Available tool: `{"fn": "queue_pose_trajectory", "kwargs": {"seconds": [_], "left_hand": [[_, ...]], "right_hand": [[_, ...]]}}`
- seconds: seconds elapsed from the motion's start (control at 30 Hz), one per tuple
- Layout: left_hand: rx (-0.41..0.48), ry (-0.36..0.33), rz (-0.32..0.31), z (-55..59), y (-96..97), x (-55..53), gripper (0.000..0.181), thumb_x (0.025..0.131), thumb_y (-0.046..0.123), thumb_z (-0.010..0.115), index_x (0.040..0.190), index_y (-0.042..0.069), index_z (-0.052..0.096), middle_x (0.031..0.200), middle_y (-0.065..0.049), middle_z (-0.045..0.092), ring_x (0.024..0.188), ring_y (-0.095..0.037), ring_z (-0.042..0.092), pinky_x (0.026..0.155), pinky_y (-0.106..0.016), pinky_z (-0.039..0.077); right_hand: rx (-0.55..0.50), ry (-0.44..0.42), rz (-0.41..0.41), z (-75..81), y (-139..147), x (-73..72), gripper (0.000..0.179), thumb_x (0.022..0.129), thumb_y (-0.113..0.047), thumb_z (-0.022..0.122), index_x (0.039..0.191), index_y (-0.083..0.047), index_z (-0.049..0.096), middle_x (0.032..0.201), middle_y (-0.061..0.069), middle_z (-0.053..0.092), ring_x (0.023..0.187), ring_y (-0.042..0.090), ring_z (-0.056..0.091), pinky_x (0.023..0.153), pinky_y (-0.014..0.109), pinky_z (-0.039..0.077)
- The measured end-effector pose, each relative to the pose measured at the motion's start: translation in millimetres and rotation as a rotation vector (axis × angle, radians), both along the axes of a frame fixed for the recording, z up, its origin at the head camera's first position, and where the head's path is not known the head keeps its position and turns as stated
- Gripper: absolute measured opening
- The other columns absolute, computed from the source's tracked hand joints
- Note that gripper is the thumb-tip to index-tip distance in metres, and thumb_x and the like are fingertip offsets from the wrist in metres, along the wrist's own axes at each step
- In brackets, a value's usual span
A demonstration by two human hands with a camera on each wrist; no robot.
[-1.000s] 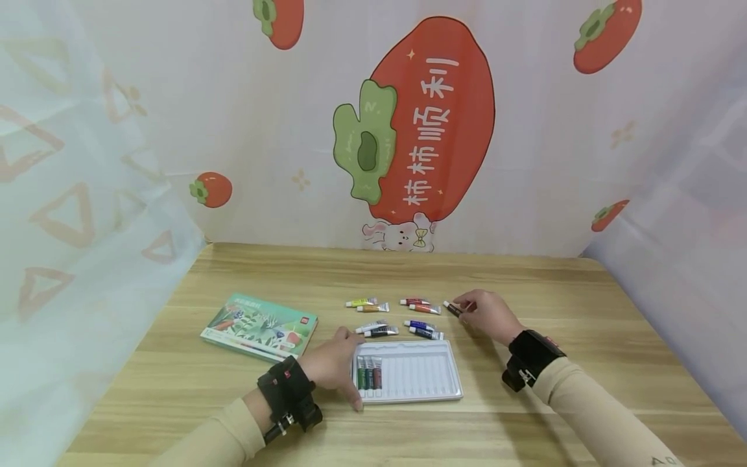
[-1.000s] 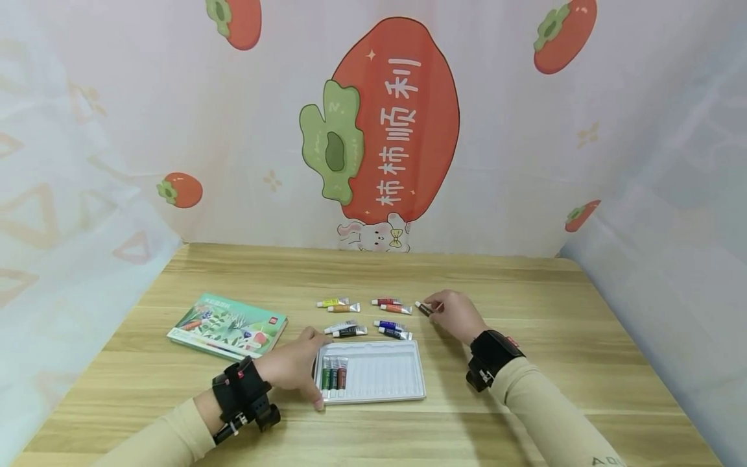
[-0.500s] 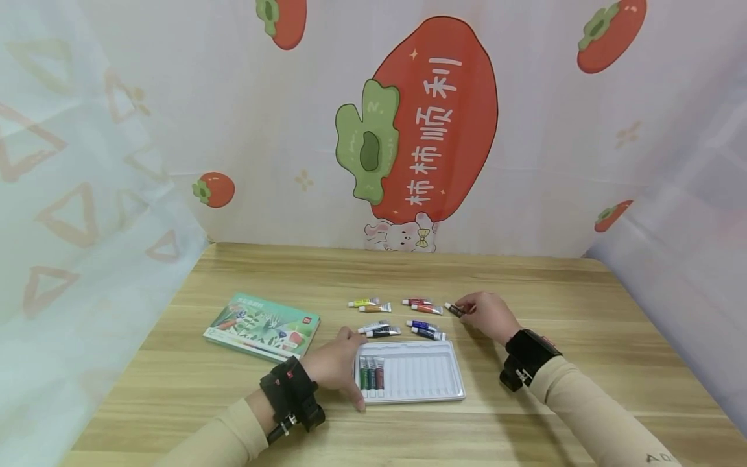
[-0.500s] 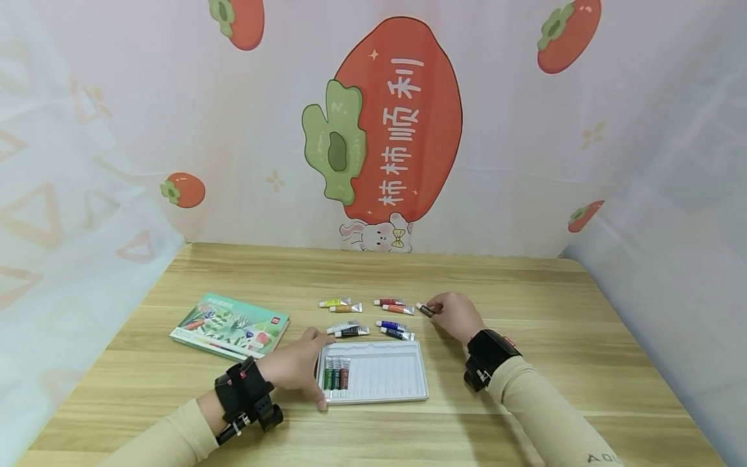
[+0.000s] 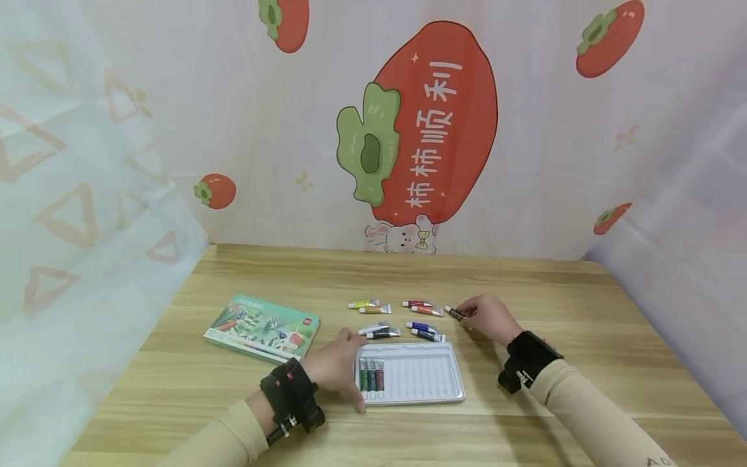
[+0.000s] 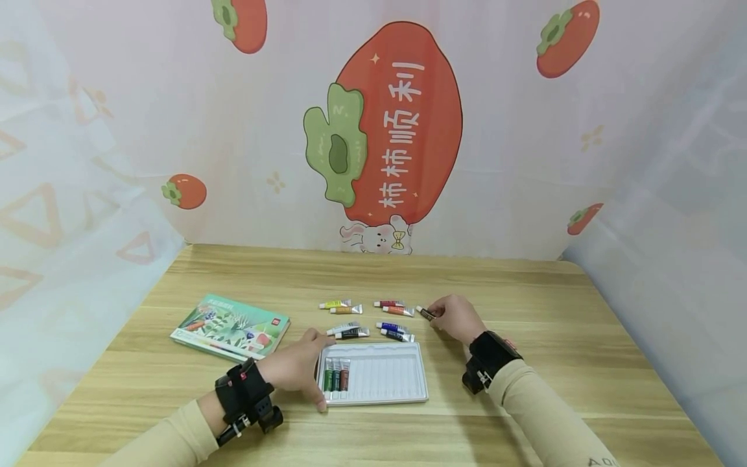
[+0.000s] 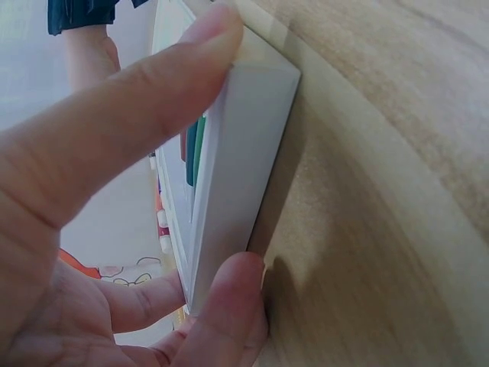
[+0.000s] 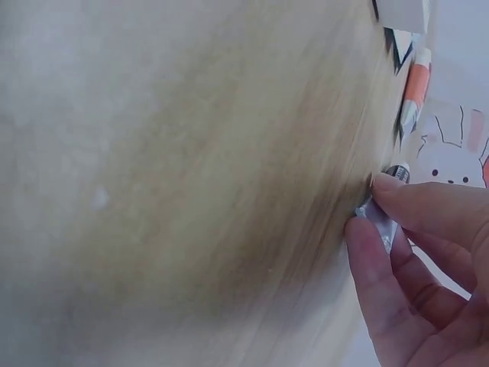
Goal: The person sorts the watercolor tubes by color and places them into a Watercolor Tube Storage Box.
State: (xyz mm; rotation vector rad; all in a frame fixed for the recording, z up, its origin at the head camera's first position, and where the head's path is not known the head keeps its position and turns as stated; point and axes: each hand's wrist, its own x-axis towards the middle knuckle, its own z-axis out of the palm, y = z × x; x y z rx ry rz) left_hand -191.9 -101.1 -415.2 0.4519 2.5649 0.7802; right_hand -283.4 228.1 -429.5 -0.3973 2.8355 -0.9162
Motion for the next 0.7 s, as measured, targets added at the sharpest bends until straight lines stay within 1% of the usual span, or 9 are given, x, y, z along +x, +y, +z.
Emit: {"fn": "queue_pose_trajectory", "kwargs": {"seconds": [0.13,0.37,0.6,0.7], "left_hand": [[-0.009,0.003,-0.004,0.3,0.6,-0.1,0.117,0.053,0.027,0.103,0.149,-0.002,0.044,0.138,-0.024,0.043,0.113,-0.037,0.058,0.098,-0.054,0.052],[-0.007,0.009,-0.003,-0.2,0.3,0.7,0.116,0.052,0.026,0.103,0.149,-0.002,0.045,0.137,-0.023,0.044,0.110,-0.036,0.058,0.096,-0.052,0.053],[-0.012,0.014,-0.006,-0.1,0.3,0.5,0.117,0.052,0.026,0.103,0.149,-0.003,0.044,0.138,-0.024,0.043,0.110,-0.037,0.059,0.096,-0.052,0.053],[-0.015,0.009,-0.004,0.6,0.6,0.6,0.117,0.053,0.026,0.103,0.149,-0.002,0.044,0.138,-0.024,0.043,0.110,-0.035,0.059,0.096,-0.052,0.053]], "right_hand": [[-0.048,-0.048,-0.021,-2.3,4.6,0.5,0.021,0.085,0.003,0.076,0.106,0.006,0.076,0.089,0.006,0.069,0.078,0.017,0.061,0.064,0.028,0.053],[-0.076,-0.125,-0.046,-1.7,11.5,3.3,0.027,0.088,-0.001,0.076,0.115,0.004,0.074,0.094,0.007,0.069,0.079,0.018,0.061,0.066,0.029,0.054],[-0.186,-0.221,-0.070,2.2,12.8,9.9,0.029,0.088,0.001,0.075,0.117,0.004,0.073,0.092,0.007,0.068,0.079,0.016,0.063,0.070,0.029,0.060],[-0.216,-0.241,-0.067,4.3,12.1,12.7,0.029,0.088,0.001,0.075,0.117,0.005,0.073,0.092,0.007,0.069,0.080,0.016,0.063,0.071,0.029,0.060]]}}
